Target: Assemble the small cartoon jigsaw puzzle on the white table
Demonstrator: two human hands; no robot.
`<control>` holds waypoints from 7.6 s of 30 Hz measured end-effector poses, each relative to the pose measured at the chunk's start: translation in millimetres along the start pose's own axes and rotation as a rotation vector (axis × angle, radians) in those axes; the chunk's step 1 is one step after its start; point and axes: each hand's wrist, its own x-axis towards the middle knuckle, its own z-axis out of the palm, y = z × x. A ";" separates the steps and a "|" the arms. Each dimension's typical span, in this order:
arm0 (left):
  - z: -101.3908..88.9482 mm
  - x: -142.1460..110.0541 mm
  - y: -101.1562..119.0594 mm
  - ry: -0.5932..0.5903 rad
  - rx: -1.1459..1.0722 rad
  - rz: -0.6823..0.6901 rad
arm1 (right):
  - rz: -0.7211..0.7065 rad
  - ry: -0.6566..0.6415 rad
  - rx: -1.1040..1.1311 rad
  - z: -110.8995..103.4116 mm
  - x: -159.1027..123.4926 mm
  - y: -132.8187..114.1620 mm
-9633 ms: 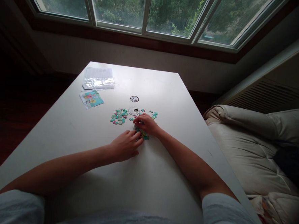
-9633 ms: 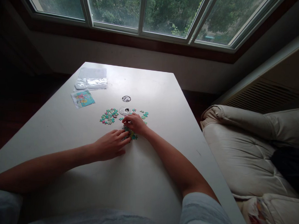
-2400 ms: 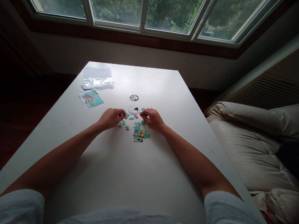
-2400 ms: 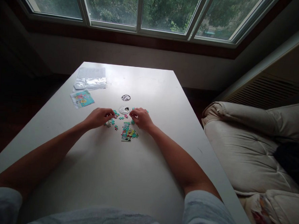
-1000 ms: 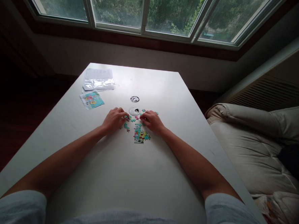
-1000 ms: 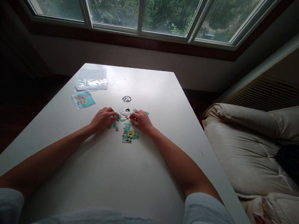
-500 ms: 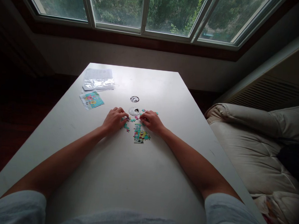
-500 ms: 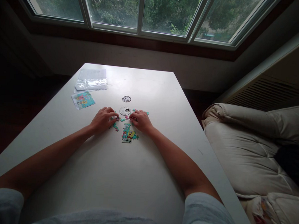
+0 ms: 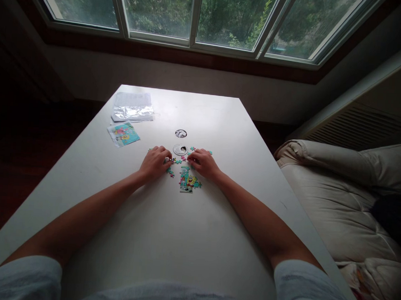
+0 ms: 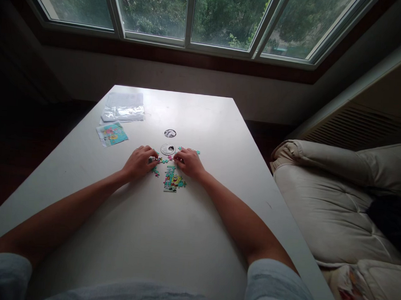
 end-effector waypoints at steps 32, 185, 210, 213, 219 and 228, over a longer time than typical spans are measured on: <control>-13.0 -10.6 40.2 -0.250 -0.244 -0.064 | -0.149 -0.138 -0.028 -7.1 -3.4 -6.9; -32.2 -11.7 33.4 -0.178 0.378 0.003 | -0.169 -0.317 -0.085 -27.3 -5.3 -14.4; -9.0 -5.5 35.2 -0.111 -0.237 -0.143 | -0.170 -0.311 -0.087 -27.1 -6.4 -13.5; -6.5 -6.3 37.9 -0.088 -0.217 -0.123 | -0.165 -0.317 -0.089 -26.7 -5.9 -13.3; -3.5 -6.4 37.2 -0.067 -0.159 -0.082 | -0.162 -0.313 -0.085 -26.4 -5.8 -13.1; -0.4 -4.6 32.0 -0.093 -0.231 -0.103 | -0.161 -0.307 -0.075 -26.4 -6.3 -13.2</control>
